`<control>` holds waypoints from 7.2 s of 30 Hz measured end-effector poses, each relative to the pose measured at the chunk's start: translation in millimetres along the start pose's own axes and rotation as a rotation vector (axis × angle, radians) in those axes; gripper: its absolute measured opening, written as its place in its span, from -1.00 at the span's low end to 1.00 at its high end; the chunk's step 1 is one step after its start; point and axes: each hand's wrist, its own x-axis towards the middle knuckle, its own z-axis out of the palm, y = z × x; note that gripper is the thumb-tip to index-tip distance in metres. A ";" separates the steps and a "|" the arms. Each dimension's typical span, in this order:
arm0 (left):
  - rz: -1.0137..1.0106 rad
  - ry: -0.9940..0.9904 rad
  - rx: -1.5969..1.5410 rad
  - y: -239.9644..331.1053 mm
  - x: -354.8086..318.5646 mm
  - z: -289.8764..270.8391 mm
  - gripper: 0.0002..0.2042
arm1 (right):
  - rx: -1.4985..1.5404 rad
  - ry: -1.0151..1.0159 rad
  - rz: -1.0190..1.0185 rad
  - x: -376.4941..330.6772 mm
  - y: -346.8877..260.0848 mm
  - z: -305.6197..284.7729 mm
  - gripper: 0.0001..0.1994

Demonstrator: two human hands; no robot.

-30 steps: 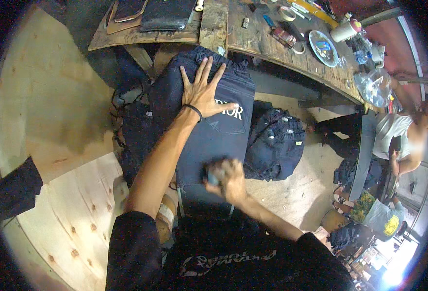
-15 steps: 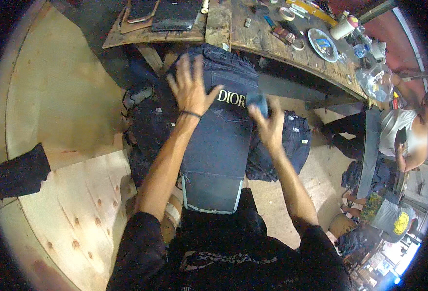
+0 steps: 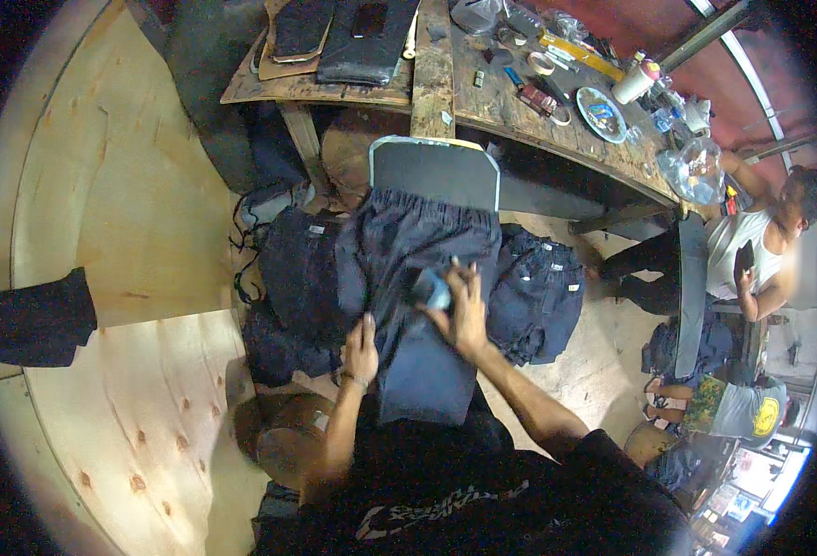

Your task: The person uses a small handheld tool to rub and clean the surface of dark-colored pants laid on a board. They repeatedly flip and reposition the pants to treat different areas, including the front, back, and sides, while another person stands nearby.

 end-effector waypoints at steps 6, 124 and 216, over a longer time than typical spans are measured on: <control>-0.280 -0.111 -0.364 -33.1 -38.5 30.7 -0.46 | -0.140 -0.088 -0.318 -0.5 -98.8 104.2 -0.26; 0.434 0.359 0.532 192.7 348.4 -57.8 0.39 | -0.115 -0.209 -0.391 125.3 4.0 -33.6 -0.32; 0.158 0.027 0.502 -195.7 203.1 0.5 -0.53 | 0.043 -0.535 1.265 -338.3 136.9 37.2 -0.67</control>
